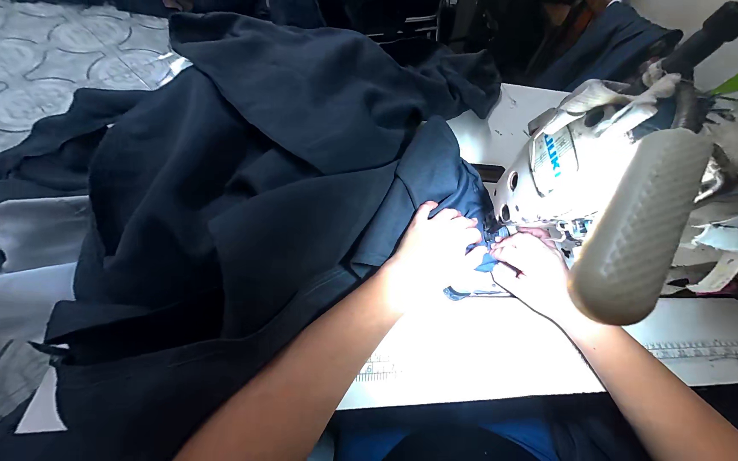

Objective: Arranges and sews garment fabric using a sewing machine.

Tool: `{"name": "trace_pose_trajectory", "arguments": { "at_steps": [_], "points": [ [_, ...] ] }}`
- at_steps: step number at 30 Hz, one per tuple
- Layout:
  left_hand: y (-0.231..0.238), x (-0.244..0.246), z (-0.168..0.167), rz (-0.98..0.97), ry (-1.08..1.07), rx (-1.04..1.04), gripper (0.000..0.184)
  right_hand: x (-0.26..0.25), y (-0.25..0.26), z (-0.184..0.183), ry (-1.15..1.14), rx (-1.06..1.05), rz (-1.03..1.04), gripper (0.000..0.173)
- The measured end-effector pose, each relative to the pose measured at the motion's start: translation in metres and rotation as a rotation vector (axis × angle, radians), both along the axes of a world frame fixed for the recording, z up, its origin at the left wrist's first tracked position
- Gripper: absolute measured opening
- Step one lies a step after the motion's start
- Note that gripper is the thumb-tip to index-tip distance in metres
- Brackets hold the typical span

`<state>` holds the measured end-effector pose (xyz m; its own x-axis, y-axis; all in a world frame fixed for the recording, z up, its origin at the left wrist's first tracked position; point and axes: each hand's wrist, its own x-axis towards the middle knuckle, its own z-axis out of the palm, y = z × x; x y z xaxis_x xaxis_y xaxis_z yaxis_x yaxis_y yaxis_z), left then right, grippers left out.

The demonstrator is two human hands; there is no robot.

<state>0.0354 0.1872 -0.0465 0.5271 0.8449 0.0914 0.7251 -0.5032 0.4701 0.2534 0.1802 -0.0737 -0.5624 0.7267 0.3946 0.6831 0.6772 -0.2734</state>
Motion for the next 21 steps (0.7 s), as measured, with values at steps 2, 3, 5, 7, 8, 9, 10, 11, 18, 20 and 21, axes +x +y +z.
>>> {"name": "trace_pose_trajectory", "arguments": {
  "at_steps": [2, 3, 5, 7, 8, 9, 10, 11, 18, 20, 21],
  "points": [
    [0.004, 0.001, -0.014, -0.010, -0.016, 0.081, 0.034, -0.002, -0.002, 0.007, -0.046, -0.100, -0.013, 0.027],
    [0.006, 0.002, -0.021, -0.012, -0.019, 0.116, 0.036, -0.003, -0.003, 0.010, -0.063, -0.145, -0.015, 0.028],
    [0.007, 0.002, -0.022, -0.017, 0.010, 0.076, 0.038, -0.005, -0.004, 0.012, -0.067, -0.120, -0.013, 0.028],
    [0.007, 0.002, -0.027, -0.019, -0.011, 0.092, 0.039, -0.007, -0.005, 0.012, -0.056, -0.084, -0.008, 0.026],
    [0.007, 0.001, -0.030, -0.018, -0.021, 0.095, 0.039, -0.008, -0.005, 0.013, -0.059, -0.085, -0.011, 0.025],
    [0.006, 0.001, -0.030, -0.017, -0.030, 0.094, 0.039, -0.008, -0.004, 0.012, -0.059, -0.089, -0.014, 0.024],
    [0.006, 0.001, -0.030, -0.013, -0.035, 0.092, 0.040, -0.007, -0.003, 0.011, -0.053, -0.098, -0.017, 0.023],
    [0.006, 0.001, -0.029, -0.010, -0.041, 0.088, 0.040, -0.007, -0.001, 0.009, -0.046, -0.103, -0.023, 0.023],
    [0.003, 0.002, -0.020, -0.031, -0.052, 0.243, 0.033, -0.010, -0.001, 0.032, 0.065, -0.481, -0.194, 0.021],
    [-0.015, -0.010, 0.007, -0.116, -0.162, 0.172, 0.029, -0.011, 0.001, 0.039, 0.156, -0.568, -0.243, 0.019],
    [-0.021, -0.020, 0.018, -0.190, -0.188, 0.046, 0.027, -0.009, 0.003, 0.039, 0.218, -0.612, -0.258, 0.018]
  ]
}}
